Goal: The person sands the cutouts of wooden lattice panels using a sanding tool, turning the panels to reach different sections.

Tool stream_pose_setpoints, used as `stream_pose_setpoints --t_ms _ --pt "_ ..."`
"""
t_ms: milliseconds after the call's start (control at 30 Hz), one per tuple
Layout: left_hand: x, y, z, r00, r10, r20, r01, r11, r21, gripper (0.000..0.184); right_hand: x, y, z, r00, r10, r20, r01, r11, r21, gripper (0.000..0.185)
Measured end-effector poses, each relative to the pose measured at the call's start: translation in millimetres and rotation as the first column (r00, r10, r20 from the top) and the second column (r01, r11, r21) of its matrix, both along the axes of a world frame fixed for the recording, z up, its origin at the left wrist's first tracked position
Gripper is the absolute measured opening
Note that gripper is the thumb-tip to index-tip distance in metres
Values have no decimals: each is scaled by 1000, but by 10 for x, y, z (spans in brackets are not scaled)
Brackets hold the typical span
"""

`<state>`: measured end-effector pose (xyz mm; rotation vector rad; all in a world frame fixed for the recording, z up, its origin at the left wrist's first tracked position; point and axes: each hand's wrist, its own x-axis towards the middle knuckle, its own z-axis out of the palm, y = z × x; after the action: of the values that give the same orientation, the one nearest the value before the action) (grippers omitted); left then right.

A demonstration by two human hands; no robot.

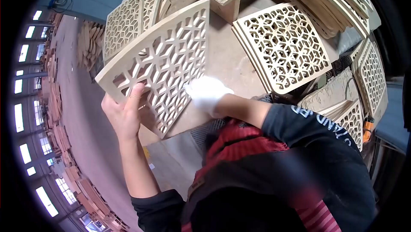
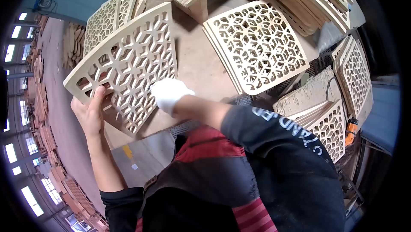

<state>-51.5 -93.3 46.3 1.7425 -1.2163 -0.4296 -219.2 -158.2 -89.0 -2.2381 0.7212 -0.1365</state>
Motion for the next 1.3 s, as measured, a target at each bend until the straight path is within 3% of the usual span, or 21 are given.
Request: stream_pose_setpoints --t_ms 100,133,200,300,333,467,533,567,667,833,933,967,1067,1167,1300 --pt "135 30 -38 999 47 -12 -47 999 15 26 -457 134 115 996 24 -90 -23 1000 12 38" --pt "143 40 -25 988 102 -118 -97 994 44 27 -579 197 -41 988 91 -124 -86 995 44 43" --pt "298 39 -79 991 49 -126 -46 999 27 32 -717 268 -363 961 208 -183 -192 976 105 55" --pt "347 64 -97 989 65 -134 -60 997 40 34 -686 269 -447 921 235 -311 -262 964 -45 44" --pt "332 58 -75 987 81 -137 -72 995 67 34 -692 265 -355 966 146 -215 -163 985 -63 32" --pt "378 24 -73 985 109 -133 -97 991 94 35 -606 180 -456 976 139 -167 -155 984 -89 62" --pt "418 37 -100 988 114 -103 -104 990 98 34 -538 142 -514 979 89 -186 -79 995 58 55" --pt "434 41 -117 989 117 -87 -108 989 100 33 -569 152 -519 975 91 -201 -80 995 63 30" --pt "467 50 -152 986 129 -107 -121 990 75 34 -607 121 -290 968 123 -217 -121 992 24 30" --pt "537 135 -197 978 136 -161 -128 990 60 37 -526 159 -499 967 124 -221 -109 991 78 25" --pt "540 219 -216 974 140 -180 -133 990 50 36 -489 160 -682 977 100 -186 -86 993 79 63" --pt "563 255 -239 976 126 -175 -120 992 43 38 -510 146 -661 975 108 -193 -95 993 73 62" --pt "541 324 -234 977 118 -176 -110 993 51 41 -543 102 -464 979 45 -200 -6 981 192 27" --pt "553 392 -276 974 123 -192 -118 992 39 41 -564 109 -413 981 17 -195 31 971 237 32" --pt "586 416 -338 983 82 -165 -88 996 -29 37 -569 82 -221 979 140 -148 -135 990 43 30"
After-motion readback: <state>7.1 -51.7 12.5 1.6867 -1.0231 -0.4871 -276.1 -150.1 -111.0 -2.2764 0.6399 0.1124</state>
